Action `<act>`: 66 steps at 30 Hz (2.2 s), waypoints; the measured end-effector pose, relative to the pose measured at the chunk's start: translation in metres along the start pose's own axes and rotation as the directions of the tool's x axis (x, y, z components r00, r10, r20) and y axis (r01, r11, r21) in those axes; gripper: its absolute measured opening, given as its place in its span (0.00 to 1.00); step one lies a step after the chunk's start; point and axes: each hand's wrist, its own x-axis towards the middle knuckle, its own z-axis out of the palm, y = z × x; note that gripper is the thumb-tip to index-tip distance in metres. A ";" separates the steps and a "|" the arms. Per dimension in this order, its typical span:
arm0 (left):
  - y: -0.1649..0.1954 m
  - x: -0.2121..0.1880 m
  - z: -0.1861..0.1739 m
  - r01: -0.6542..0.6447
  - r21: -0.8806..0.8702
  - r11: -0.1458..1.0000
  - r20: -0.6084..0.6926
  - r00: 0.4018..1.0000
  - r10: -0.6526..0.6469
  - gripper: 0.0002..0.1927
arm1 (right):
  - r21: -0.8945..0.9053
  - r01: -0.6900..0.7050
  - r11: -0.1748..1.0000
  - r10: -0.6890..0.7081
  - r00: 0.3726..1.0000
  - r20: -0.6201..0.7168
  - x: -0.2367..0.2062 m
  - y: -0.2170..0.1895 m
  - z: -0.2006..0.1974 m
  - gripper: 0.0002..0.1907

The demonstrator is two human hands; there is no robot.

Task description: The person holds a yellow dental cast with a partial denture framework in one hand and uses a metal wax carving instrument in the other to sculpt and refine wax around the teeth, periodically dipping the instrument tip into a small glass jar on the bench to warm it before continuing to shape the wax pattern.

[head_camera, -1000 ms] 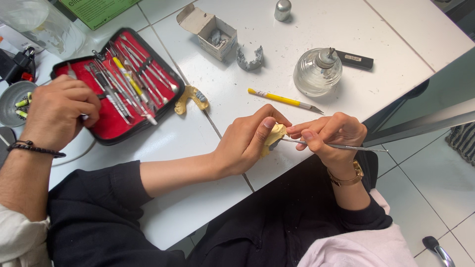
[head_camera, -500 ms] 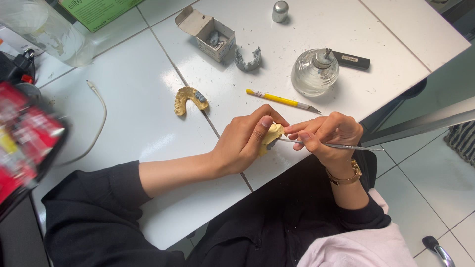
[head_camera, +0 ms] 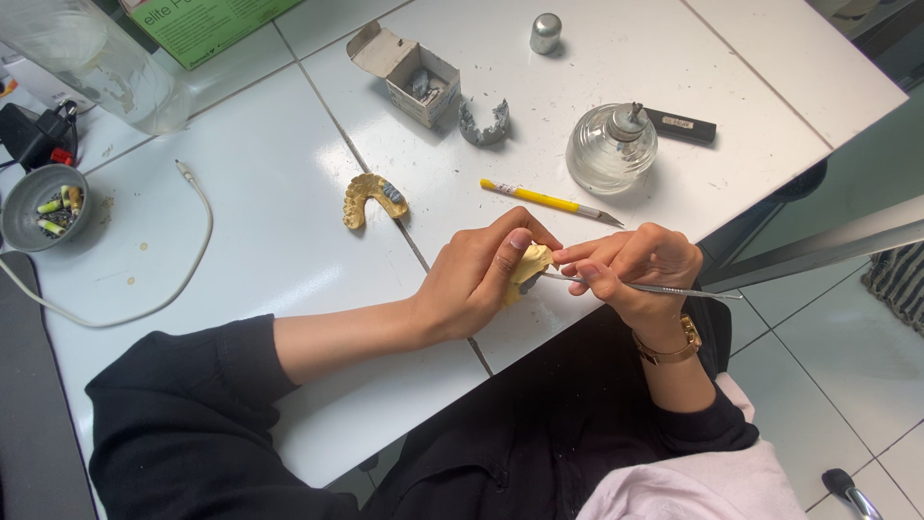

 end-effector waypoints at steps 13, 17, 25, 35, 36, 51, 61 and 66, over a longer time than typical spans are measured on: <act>-0.004 0.001 0.001 0.002 0.007 1.000 0.007 1.000 -0.002 0.28 | -0.019 0.013 1.000 -0.012 1.000 0.020 0.001 0.000 -0.001 0.11; -0.003 0.001 0.000 0.003 0.019 1.000 0.008 1.000 -0.004 0.29 | 0.002 -0.004 1.000 0.004 1.000 0.011 -0.001 -0.002 0.000 0.11; -0.002 0.002 -0.002 0.027 0.027 0.999 0.023 0.999 -0.028 0.29 | 0.000 0.011 1.000 -0.011 0.999 0.031 0.001 -0.003 0.000 0.12; -0.002 0.002 -0.003 0.030 0.026 0.999 0.010 0.999 -0.030 0.29 | -0.029 0.007 1.000 -0.006 0.999 0.039 0.002 -0.004 0.001 0.12; -0.002 0.002 -0.003 0.033 0.034 0.999 0.009 0.999 -0.033 0.30 | -0.027 0.010 1.000 -0.009 0.999 0.040 0.002 -0.004 0.001 0.12; 0.001 0.002 -0.004 0.031 0.030 0.999 0.002 1.000 -0.031 0.31 | -0.036 0.021 0.999 -0.019 0.998 0.052 0.002 -0.003 0.001 0.11; -0.004 0.002 -0.003 0.010 0.034 0.999 -0.001 1.000 -0.010 0.30 | -0.015 0.005 1.000 -0.005 1.000 0.012 0.002 -0.006 0.003 0.13; -0.006 0.001 -0.002 -0.008 0.031 0.999 0.001 1.000 0.008 0.30 | -0.041 0.023 0.999 -0.023 1.000 0.017 0.003 -0.004 0.002 0.12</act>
